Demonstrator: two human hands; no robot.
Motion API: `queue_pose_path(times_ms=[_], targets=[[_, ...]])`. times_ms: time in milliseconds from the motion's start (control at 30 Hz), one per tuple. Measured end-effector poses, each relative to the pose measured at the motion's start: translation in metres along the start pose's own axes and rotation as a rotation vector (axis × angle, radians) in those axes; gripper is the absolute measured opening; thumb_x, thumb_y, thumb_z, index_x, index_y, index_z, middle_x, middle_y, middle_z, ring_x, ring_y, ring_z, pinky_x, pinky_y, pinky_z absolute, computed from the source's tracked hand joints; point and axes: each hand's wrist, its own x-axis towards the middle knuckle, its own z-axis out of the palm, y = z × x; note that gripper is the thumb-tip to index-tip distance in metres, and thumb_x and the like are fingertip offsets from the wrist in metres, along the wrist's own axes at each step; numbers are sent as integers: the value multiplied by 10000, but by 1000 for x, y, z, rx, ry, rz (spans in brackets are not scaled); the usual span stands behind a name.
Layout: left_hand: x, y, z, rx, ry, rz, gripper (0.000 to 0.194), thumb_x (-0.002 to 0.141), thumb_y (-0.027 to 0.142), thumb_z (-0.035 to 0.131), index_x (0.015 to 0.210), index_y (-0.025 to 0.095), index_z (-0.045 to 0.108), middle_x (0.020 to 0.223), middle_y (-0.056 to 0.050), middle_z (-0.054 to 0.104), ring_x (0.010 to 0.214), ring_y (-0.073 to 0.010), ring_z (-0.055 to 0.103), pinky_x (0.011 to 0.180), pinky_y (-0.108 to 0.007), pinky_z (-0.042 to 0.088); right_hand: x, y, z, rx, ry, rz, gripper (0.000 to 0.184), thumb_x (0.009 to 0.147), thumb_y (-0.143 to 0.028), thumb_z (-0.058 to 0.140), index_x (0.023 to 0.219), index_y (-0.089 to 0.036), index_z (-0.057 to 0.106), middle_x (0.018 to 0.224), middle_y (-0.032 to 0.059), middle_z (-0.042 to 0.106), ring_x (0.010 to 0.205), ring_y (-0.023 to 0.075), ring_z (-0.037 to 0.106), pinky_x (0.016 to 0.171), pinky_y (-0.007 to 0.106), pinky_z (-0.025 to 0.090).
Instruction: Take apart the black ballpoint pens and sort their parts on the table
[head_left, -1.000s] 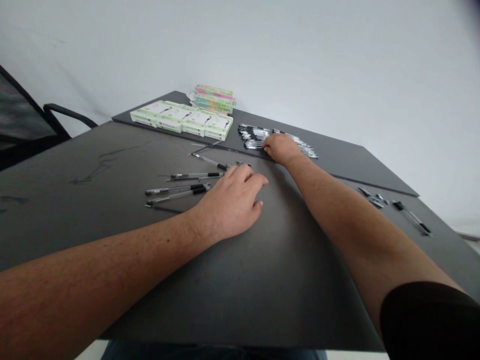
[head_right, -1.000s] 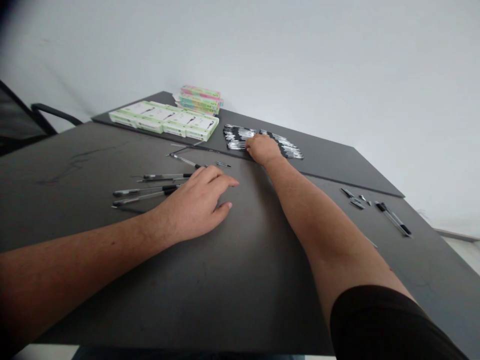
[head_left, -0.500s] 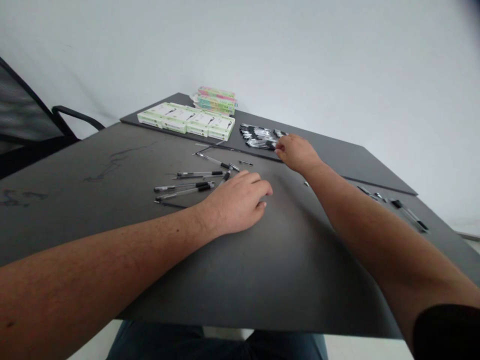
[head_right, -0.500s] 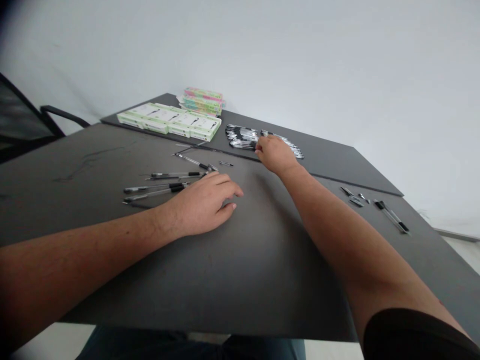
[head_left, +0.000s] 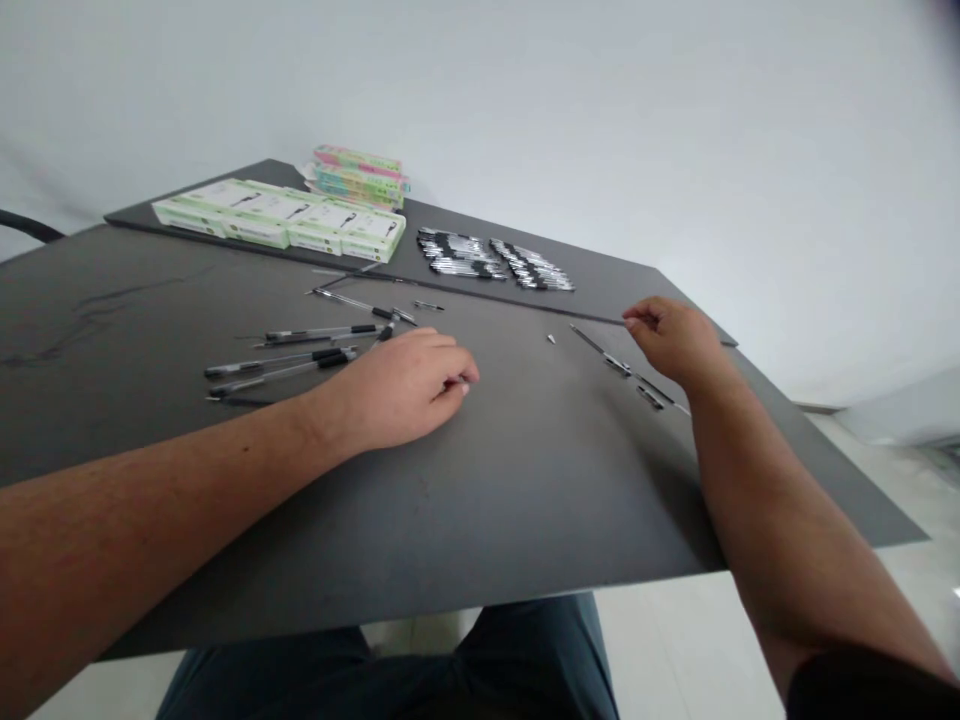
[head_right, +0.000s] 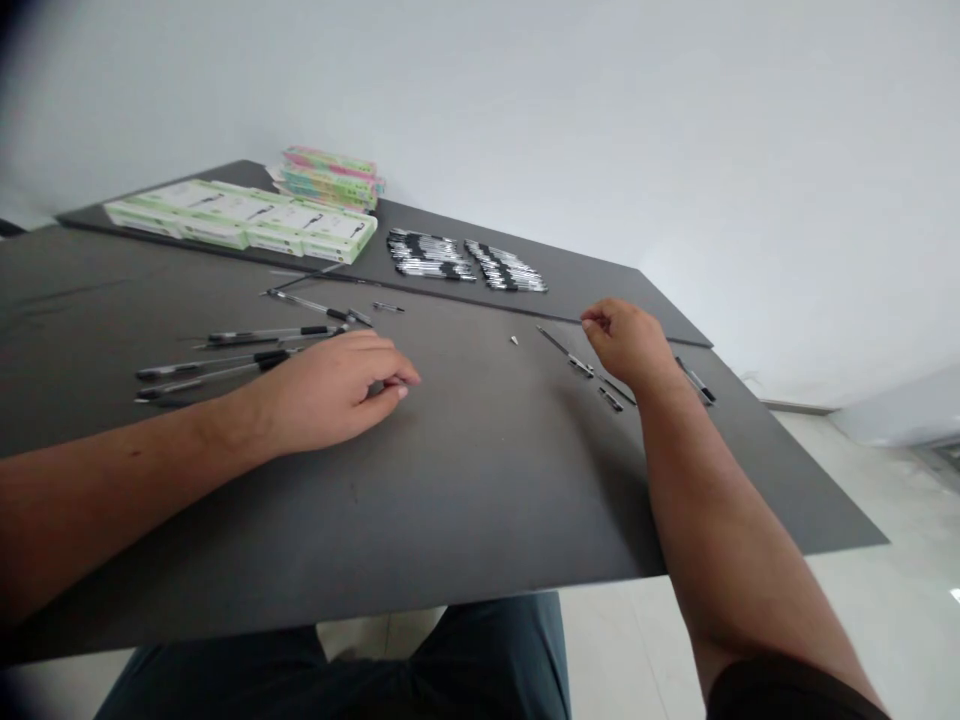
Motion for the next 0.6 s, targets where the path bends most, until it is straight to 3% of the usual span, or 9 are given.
queue_pose_path(times_ms=[200, 600], targets=[[2, -5, -3, 14, -40, -47, 345, 1056, 311, 521, 1131, 197, 838, 1034, -97, 839, 1066, -295, 773, 1073, -443, 574, 8, 45, 12, -13, -67, 112, 277, 965, -320, 686, 1112, -219, 898, 972, 117, 885, 891, 311, 809, 878, 449, 632], [2, -12, -3, 42, -59, -67, 415, 1041, 432, 489, 1098, 216, 839, 979, -110, 835, 1044, -334, 781, 1053, -510, 604, 9, 109, -9, 0, -53, 280, 193, 890, -289, 729, 973, -217, 888, 834, 85, 845, 761, 263, 735, 806, 422, 608]])
